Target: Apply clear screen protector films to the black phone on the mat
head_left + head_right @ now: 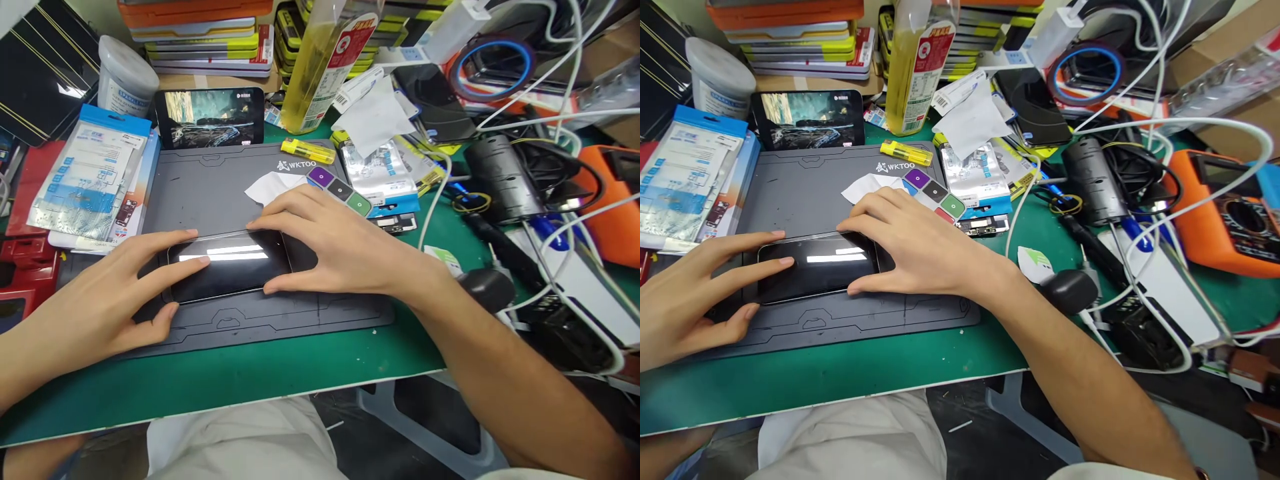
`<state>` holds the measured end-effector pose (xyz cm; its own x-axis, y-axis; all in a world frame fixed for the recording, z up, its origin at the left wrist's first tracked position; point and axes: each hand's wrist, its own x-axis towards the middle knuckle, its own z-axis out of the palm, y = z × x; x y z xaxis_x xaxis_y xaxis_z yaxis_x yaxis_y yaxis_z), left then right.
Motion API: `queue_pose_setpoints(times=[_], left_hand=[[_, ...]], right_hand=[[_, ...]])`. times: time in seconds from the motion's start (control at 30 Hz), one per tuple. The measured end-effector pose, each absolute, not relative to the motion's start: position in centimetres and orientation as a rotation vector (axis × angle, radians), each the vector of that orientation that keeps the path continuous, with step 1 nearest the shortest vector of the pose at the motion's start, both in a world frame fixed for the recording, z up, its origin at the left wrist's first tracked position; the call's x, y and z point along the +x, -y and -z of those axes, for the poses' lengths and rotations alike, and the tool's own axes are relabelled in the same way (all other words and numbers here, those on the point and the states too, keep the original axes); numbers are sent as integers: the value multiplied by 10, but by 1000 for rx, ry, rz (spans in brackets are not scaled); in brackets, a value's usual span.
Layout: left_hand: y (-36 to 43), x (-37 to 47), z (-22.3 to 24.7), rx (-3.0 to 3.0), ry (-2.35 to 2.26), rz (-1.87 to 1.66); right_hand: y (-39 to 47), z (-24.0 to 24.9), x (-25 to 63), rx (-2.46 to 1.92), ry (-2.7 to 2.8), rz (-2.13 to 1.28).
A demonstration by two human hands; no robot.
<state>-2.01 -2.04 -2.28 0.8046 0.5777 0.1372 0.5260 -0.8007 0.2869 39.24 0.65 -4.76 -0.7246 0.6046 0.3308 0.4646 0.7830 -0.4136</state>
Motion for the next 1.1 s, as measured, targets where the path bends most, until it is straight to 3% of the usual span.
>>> queue_pose_setpoints(times=[1.1], left_hand=[[18, -20, 26, 2761, -845, -314]], right_hand=[[-2, 39, 395, -903, 2595, -390]])
